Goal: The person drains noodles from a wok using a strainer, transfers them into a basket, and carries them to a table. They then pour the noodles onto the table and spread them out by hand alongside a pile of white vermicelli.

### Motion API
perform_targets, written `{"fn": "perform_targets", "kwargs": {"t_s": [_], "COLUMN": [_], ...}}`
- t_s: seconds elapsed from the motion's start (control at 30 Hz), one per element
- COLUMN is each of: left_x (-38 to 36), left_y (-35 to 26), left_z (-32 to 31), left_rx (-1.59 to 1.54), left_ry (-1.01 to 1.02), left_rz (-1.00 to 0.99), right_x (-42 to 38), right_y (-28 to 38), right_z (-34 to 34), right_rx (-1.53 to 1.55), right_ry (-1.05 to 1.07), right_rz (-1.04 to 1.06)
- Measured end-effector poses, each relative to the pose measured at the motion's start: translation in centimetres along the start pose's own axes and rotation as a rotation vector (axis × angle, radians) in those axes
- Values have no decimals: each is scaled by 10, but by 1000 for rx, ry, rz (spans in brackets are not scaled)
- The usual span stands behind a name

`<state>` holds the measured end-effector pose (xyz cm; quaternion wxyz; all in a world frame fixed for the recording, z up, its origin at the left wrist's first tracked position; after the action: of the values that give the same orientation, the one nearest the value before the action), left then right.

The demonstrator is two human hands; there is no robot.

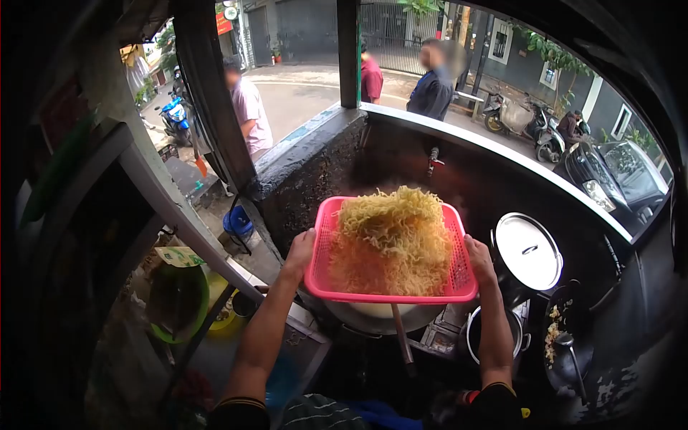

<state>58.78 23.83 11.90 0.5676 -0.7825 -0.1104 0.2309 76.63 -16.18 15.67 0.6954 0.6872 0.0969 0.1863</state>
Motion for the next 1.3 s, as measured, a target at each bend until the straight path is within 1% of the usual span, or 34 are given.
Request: {"fn": "perform_targets", "kwargs": {"t_s": [0.03, 0.1, 0.13, 0.17, 0.23, 0.27, 0.3, 0.33, 0.37, 0.4, 0.43, 0.47, 0.5, 0.53, 0.57, 0.63, 0.7, 0.73, 0.77, 0.8, 0.83, 0.87, 0.9, 0.97, 1.03, 1.1, 1.13, 1.17, 1.23, 1.27, 1.3], "left_x": [5, 9, 8, 7, -15, -42, -53, -34, -15, -2, -13, -12, -14, -16, -15, -12, -14, -28, -42, -55, -76, -91, -103, -137, -186, -233, -260, -280, -307, -317, -323], "left_y": [-5, 0, 1, 6, -14, -32, -38, -28, -18, -17, -33, -38, -28, -14, -7, 7, 15, 6, 9, 4, 18, 25, 32, 49, 54, 60, 56, 45, 58, 56, 54], "left_z": [1, 9, 11, 13, 14, 0, -6, 4, 9, 16, 3, 1, 3, 9, 11, 14, 18, 18, 17, 26, 37, 38, 45, 59, 72, 94, 100, 89, 107, 102, 94], "left_rx": [-1, 240, 250, 249, 272, 211, 176, 250, 104, 150, 107, 100, 91, 91, 133, 176, 200, 312, 303, 238, 188, 198, 203, 114, 133, 192, 188, 173, 99, 99, 99], "left_ry": [0, -48, -53, -56, -103, -82, -26, -25, -30, -28, -15, -30, -40, -60, -47, -38, -84, -188, -193, -231, -252, -197, -193, -253, -289, -337, -423, -528, -512, -530, -553], "left_rz": [-14, 60, 27, 35, -264, -329, -339, -331, -179, -89, -109, -62, 0, 27, 16, 6, -103, -156, -165, -221, -215, -133, -94, -116, -73, -62, -19, 33, 56, 74, 110], "right_x": [1, -2, 4, 8, -4, -9, -11, -10, -15, -12, -19, -10, -15, -14, -13, -13, -10, -18, -14, -10, -39, -52, -54, -66, -86, -105, -118, -111, -125, -114, -105], "right_y": [-1, 8, -10, -12, 2, 6, 2, 0, 12, 7, 22, 11, 16, 5, -3, -10, -17, -17, -10, 17, 41, 54, 52, 68, 71, 61, 63, 72, 70, 66, 64], "right_z": [0, -2, 0, 4, 8, 10, 11, 6, -12, -13, -27, -19, -20, -19, -14, -10, -7, -4, -4, -22, -32, -44, -49, -61, -76, -87, -97, -101, -113, -112, -113], "right_rx": [-2, -154, 2, -5, 13, 59, 65, 38, -28, -96, -47, -76, -153, -50, -60, 23, 67, -28, -122, -134, -151, -120, -24, -61, -16, -35, -75, -15, -63, -131, -82], "right_ry": [-29, -34, -14, 0, -15, -94, -131, -79, -45, -13, -40, -45, -53, 1, 4, -14, -8, -25, -33, -31, -47, 11, 64, 44, 56, 143, 158, 158, 270, 313, 377], "right_rz": [-29, -100, -125, -40, 125, 237, 252, 185, 89, -18, -41, -44, -94, -111, -111, -91, -95, -73, -24, 42, 46, -37, -95, -51, -57, -68, -86, -110, -116, -90, -96]}}
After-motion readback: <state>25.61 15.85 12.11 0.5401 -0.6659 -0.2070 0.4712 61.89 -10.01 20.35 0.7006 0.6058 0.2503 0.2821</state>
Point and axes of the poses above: each hand's wrist, its own x-axis towards the middle knuckle, its own z-axis out of the back of the hand, y = z × x, the point moved 8 cm from there along x, towards the middle knuckle, and after that the axes turned 8 degrees about z, right-handed, at the moved point
